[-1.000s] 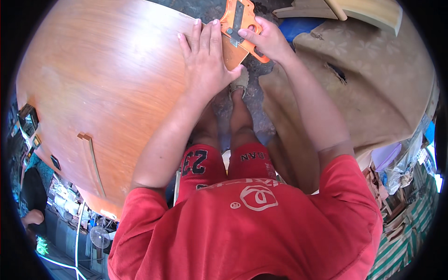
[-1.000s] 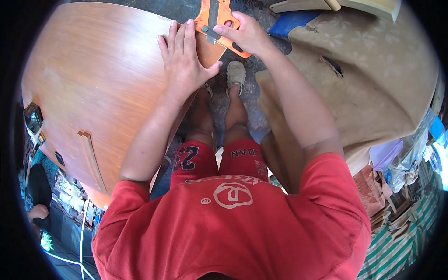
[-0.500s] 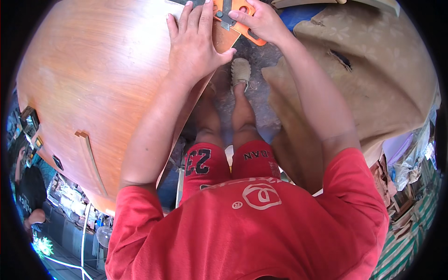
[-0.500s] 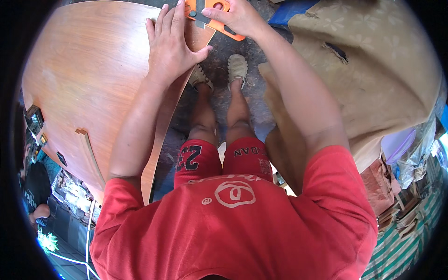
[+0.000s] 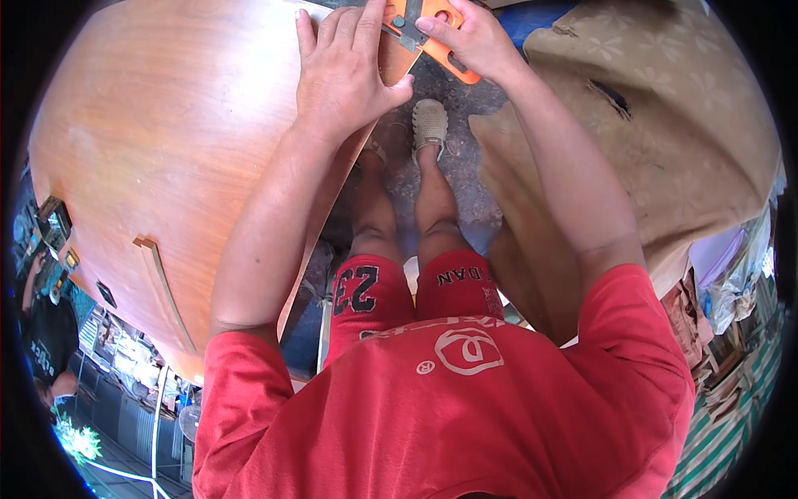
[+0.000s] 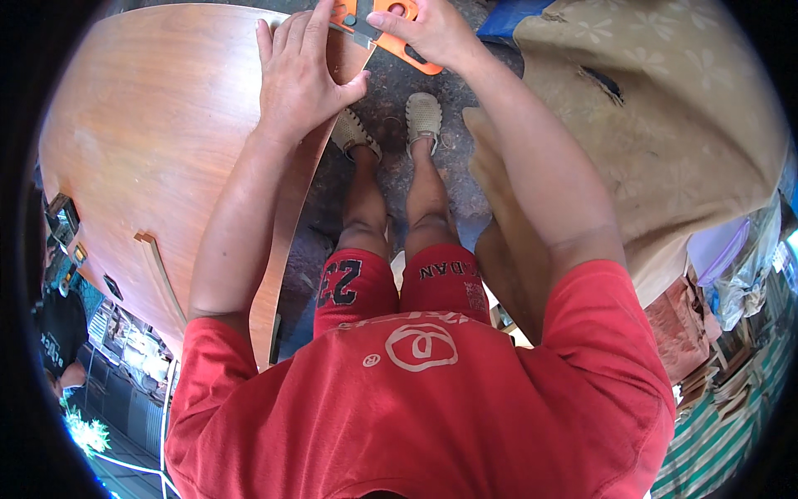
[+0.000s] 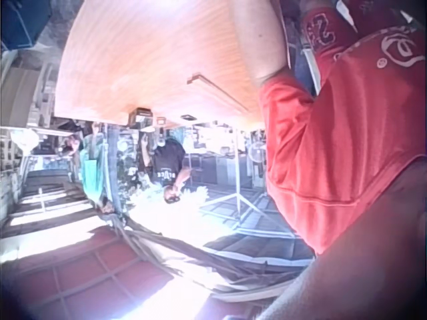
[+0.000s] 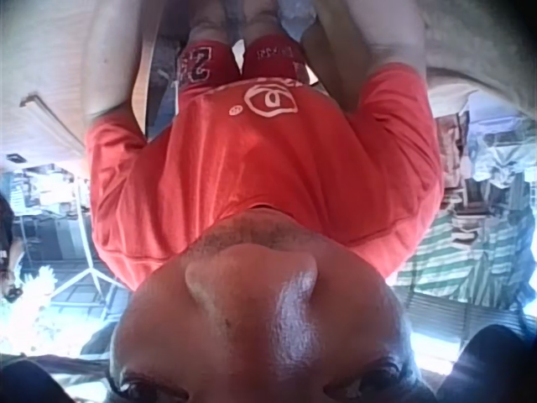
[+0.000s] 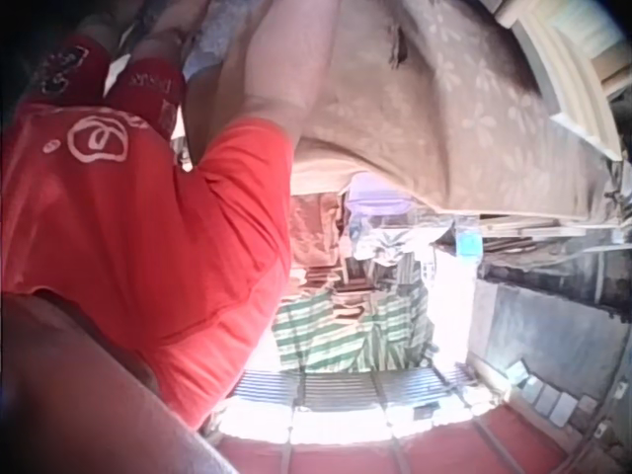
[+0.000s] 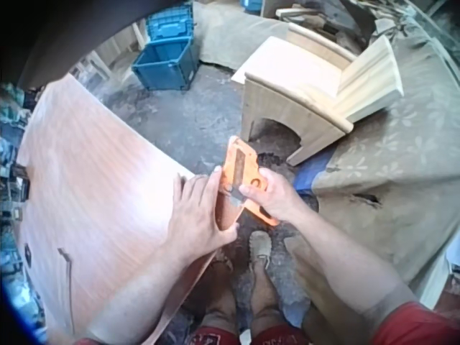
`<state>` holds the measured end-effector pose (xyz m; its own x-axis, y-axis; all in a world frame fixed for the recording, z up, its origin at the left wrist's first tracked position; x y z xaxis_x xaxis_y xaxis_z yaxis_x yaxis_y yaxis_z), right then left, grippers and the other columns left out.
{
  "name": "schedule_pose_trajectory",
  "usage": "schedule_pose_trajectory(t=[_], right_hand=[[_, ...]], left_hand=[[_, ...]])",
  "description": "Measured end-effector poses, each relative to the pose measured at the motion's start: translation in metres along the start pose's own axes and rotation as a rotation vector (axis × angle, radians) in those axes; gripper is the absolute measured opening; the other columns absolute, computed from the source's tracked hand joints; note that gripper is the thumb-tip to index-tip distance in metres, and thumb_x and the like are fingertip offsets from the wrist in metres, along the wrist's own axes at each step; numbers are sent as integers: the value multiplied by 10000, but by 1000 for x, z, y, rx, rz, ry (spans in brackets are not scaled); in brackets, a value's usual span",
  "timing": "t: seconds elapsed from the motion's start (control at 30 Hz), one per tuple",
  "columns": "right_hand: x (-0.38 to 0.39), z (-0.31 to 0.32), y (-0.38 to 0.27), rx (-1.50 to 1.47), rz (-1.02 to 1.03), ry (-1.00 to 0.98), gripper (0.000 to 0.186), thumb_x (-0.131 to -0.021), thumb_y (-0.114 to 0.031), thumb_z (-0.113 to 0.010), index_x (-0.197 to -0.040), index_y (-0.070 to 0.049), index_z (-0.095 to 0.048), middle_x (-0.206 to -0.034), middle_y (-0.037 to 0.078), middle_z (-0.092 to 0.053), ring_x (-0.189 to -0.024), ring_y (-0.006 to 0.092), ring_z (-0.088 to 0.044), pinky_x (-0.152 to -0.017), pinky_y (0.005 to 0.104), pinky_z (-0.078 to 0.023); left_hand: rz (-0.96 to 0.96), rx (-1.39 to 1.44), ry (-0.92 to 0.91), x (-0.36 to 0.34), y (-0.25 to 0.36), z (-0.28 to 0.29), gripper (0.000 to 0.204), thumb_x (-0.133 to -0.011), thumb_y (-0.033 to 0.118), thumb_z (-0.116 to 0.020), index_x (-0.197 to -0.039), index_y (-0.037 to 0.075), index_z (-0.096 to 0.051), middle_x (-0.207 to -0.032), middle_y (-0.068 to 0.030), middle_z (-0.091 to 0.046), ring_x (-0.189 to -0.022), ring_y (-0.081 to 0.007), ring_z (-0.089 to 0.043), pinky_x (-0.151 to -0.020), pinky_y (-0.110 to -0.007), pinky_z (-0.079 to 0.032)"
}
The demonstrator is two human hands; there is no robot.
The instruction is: The person applies edge banding to a wooden panel by hand and using a trimmer. They press the adhesive strip along the edge, use a manual edge trimmer to cut away the excess, and peel off a small label from the surface.
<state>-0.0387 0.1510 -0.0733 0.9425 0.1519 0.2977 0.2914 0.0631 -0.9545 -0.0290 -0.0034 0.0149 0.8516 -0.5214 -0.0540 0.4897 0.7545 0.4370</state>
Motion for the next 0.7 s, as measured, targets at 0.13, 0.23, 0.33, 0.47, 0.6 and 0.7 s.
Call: schedule_pose_trajectory(t=[0.13,0.23,0.33,0.47,0.6,0.7], right_hand=[[8,7,2,215,-94,8,256,-901,-217,-691,-1031,-16,-600,-860,-2,-625,-740,66,-556,-651,254,-485],[8,6,-2,194,-51,26,242,-906,-204,-683,-1035,-16,-600,-860,2,-634,-731,67,-561,-641,256,-490],[5,4,-1,80,-31,35,241,-911,-199,-677,-1042,-13,-601,-868,5,-643,-737,64,-569,-644,254,-494],[5,2,5,21,-20,44,253,-910,-204,-678,-1052,-11,-600,-877,11,-650,-752,69,-585,-652,255,-499],[11,8,0,235,-79,97,271,-904,-223,-687,-1061,-21,-597,-871,21,-653,-747,82,-599,-652,260,-505],[13,9,3,156,-94,96,277,-901,-235,-691,-1056,-27,-596,-860,25,-651,-736,88,-600,-649,262,-506]], left_hand=[[-20,-7,-9,-1,1,-1,988,-600,327,-784,-1414,-4,-331,-1240,-194,-489,-1209,-352,-443,-1100,-599,-223],[-40,6,-7,-2,4,0,989,-601,331,-782,-1415,-5,-332,-1223,-191,-491,-1198,-352,-446,-1099,-591,-223],[-41,27,-4,-2,4,1,990,-603,333,-778,-1418,-7,-330,-1212,-189,-492,-1185,-352,-449,-1095,-583,-227],[-47,7,-1,-2,4,2,990,-606,334,-775,-1420,-9,-328,-1204,-189,-491,-1170,-352,-453,-1087,-575,-236],[-73,10,17,-3,5,2,976,-605,335,-768,-1413,-11,-342,-1185,-191,-500,-1155,-351,-461,-1083,-563,-246],[-88,3,22,-4,7,1,967,-603,333,-761,-1408,-12,-351,-1171,-188,-508,-1144,-350,-468,-1083,-559,-249]])
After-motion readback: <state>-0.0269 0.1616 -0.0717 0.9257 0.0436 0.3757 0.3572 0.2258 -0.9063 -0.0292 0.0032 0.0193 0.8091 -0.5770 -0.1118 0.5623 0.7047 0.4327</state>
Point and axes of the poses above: each hand's wrist, its own x-axis away from the middle knuckle, its own z-axis out of the back of the hand, y = z × x, the point moved 7 cm from there along -x, towards the middle knuckle
